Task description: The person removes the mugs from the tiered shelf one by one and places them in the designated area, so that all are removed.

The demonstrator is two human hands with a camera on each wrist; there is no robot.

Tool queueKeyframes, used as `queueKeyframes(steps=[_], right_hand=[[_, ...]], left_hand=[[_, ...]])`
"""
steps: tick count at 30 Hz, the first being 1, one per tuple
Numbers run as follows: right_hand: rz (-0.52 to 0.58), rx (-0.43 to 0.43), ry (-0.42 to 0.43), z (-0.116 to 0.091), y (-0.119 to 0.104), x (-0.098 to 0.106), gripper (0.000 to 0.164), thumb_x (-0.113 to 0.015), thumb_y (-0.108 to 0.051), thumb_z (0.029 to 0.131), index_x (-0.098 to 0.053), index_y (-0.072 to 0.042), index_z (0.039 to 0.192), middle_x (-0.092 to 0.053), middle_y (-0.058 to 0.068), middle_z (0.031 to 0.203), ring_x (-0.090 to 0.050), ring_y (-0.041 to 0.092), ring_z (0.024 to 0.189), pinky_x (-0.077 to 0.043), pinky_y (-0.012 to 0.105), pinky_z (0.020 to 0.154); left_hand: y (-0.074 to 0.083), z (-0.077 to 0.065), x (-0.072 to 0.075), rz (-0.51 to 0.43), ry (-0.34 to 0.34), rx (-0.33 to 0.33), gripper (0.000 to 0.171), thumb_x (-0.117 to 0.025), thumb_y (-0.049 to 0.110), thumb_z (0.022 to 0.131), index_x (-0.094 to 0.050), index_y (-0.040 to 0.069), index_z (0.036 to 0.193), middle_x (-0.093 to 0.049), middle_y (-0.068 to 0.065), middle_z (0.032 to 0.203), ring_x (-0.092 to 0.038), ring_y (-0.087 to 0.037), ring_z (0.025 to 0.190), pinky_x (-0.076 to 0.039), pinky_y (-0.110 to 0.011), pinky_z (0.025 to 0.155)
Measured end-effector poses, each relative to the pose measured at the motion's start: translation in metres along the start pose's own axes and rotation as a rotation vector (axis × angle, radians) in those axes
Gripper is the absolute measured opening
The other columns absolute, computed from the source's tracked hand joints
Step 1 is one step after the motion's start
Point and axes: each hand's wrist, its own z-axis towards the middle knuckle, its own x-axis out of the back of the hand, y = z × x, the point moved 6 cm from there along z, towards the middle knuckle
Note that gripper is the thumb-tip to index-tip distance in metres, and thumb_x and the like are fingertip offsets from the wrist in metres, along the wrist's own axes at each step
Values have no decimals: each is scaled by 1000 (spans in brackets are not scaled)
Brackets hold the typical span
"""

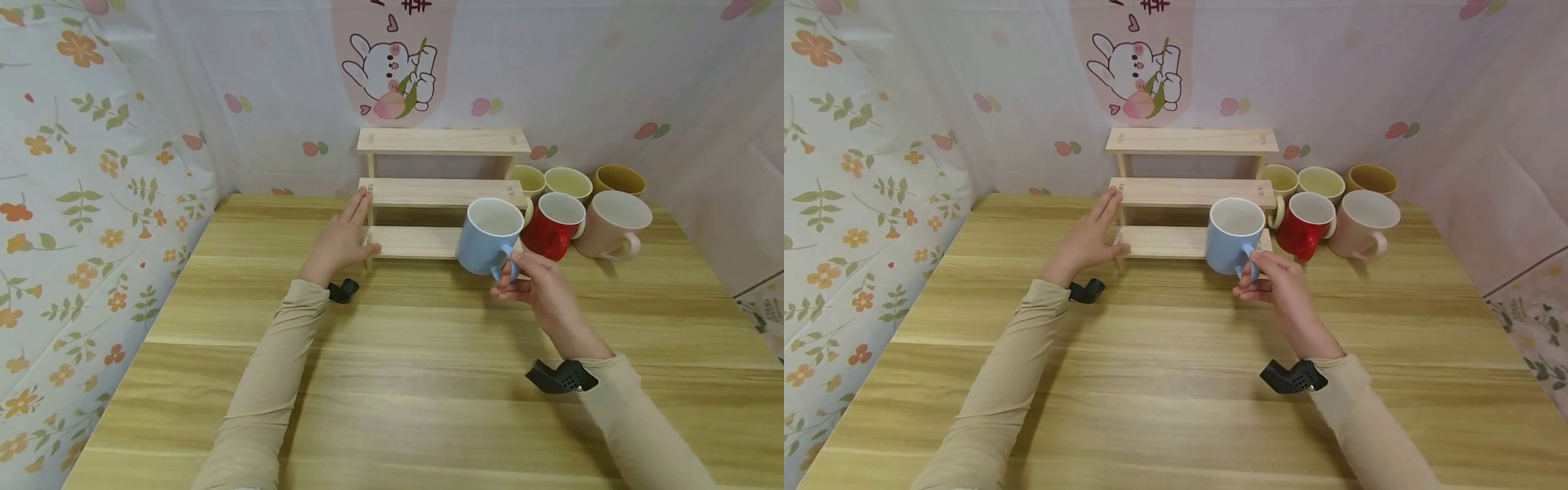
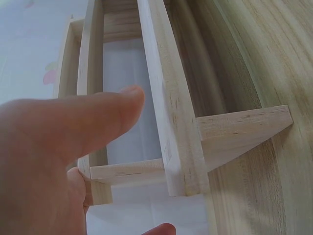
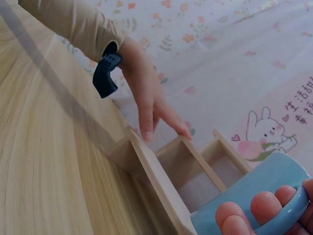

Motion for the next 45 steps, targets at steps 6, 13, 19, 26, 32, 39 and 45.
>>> queueKeyframes(steps=[6,13,19,26,32,39,45], right_hand=[[41,41,-6,-12,-8,19,35,-42,-18,103,-64,-10,76,-64,0,68,-70,15,63,-58,27,65],[107,91,11,-26,-17,41,39,-41,-15,103,-66,-6,75,-65,2,65,-70,16,61,-58,28,62],[127,109,44,-38,-20,61,38,-41,-13,102,-66,-3,74,-65,4,64,-69,19,59,-58,29,59],[162,128,106,-52,-21,85,38,-41,-9,102,-66,-1,75,-64,7,63,-69,22,56,-58,30,56],[196,108,173,-61,-19,108,39,-42,-10,101,-67,1,73,-64,8,61,-68,24,54,-58,31,55],[259,75,236,-63,-10,130,38,-44,-10,100,-66,3,72,-63,11,61,-66,26,52,-58,34,53],[254,35,234,-60,2,138,35,-44,-12,101,-66,3,77,-66,11,67,-69,27,58,-59,34,57]], left_hand=[[2,0,1,-4,2,-3,98,-67,37,88,0,14,155,6,-1,162,-21,-26,145,-19,-51,117],[3,0,1,-4,-10,1,99,-67,37,88,2,14,155,7,-1,162,-22,-27,145,-19,-50,117],[3,0,1,-1,-6,1,98,-67,36,88,1,13,155,7,-1,162,-20,-27,146,-19,-50,117],[3,0,0,4,1,-6,98,-68,36,88,0,13,155,5,-2,162,-21,-27,145,-20,-49,117],[3,-1,2,14,4,-8,98,-67,37,88,0,12,155,5,-3,162,-20,-27,146,-19,-51,117],[2,-2,3,30,4,-7,99,-67,37,88,2,13,155,6,-3,162,-15,-25,147,-17,-52,117],[2,-2,2,28,-8,-9,98,-65,39,89,3,14,155,8,-2,162,-16,-27,147,-14,-52,118]])
